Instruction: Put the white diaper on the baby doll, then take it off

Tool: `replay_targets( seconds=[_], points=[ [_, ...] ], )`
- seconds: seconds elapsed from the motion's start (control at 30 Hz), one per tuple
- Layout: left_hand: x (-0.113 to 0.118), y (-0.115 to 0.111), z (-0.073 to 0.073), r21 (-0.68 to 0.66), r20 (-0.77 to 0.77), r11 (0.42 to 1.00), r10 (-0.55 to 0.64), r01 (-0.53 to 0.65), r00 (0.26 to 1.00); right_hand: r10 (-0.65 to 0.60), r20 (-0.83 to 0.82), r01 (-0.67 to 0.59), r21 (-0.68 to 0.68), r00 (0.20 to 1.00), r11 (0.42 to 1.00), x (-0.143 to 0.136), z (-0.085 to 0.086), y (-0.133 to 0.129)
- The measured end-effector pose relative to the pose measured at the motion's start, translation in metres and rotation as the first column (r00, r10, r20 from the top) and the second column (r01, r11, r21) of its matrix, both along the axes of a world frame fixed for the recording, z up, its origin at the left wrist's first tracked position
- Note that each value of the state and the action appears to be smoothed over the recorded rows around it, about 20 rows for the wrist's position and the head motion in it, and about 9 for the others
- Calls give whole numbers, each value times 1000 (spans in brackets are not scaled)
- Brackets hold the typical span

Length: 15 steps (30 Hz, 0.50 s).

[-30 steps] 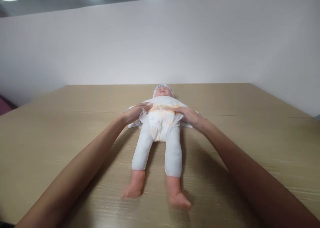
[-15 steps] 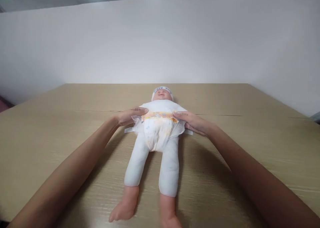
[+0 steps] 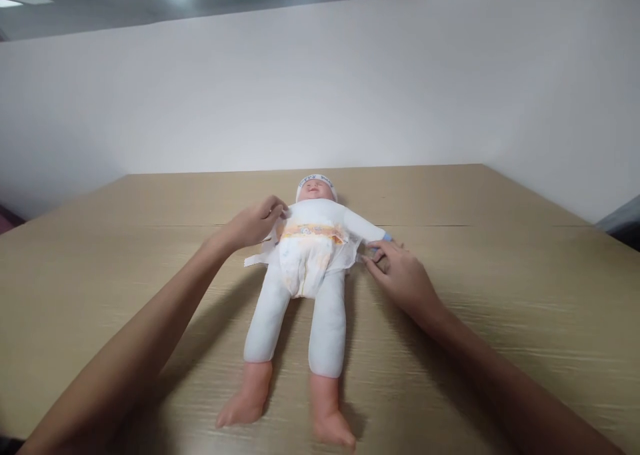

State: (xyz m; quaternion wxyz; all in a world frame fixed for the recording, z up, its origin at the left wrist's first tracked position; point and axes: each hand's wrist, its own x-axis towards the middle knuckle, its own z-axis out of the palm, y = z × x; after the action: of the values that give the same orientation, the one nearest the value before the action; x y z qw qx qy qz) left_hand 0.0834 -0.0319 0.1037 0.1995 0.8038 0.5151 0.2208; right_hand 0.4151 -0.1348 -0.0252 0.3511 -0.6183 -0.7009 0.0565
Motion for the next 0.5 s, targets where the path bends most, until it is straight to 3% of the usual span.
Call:
replay_targets(
  seconds=[0.1, 0.17, 0.23, 0.3, 0.5],
  points=[
    [31, -28, 12, 347, -41, 932, -94, 102, 995, -44, 63, 42, 20, 997, 999, -7, -6, 4],
    [54, -43, 15, 409, -65, 875, -256, 260, 964, -84, 68, 83, 19, 994, 996, -11, -9, 6],
    [74, -51, 13, 391, -134, 833, -368, 391, 920, -115, 42, 116, -6, 992, 993, -12, -11, 6],
    [89, -51, 4, 328, -223, 826, -404, 459, 887, -141, 14, 142, -47, 990, 989, -10, -12, 6],
    [96, -36, -21, 230, -306, 862, -377, 452, 874, -176, -67, 162, -176, 982, 971, -10, -7, 5]
  ],
)
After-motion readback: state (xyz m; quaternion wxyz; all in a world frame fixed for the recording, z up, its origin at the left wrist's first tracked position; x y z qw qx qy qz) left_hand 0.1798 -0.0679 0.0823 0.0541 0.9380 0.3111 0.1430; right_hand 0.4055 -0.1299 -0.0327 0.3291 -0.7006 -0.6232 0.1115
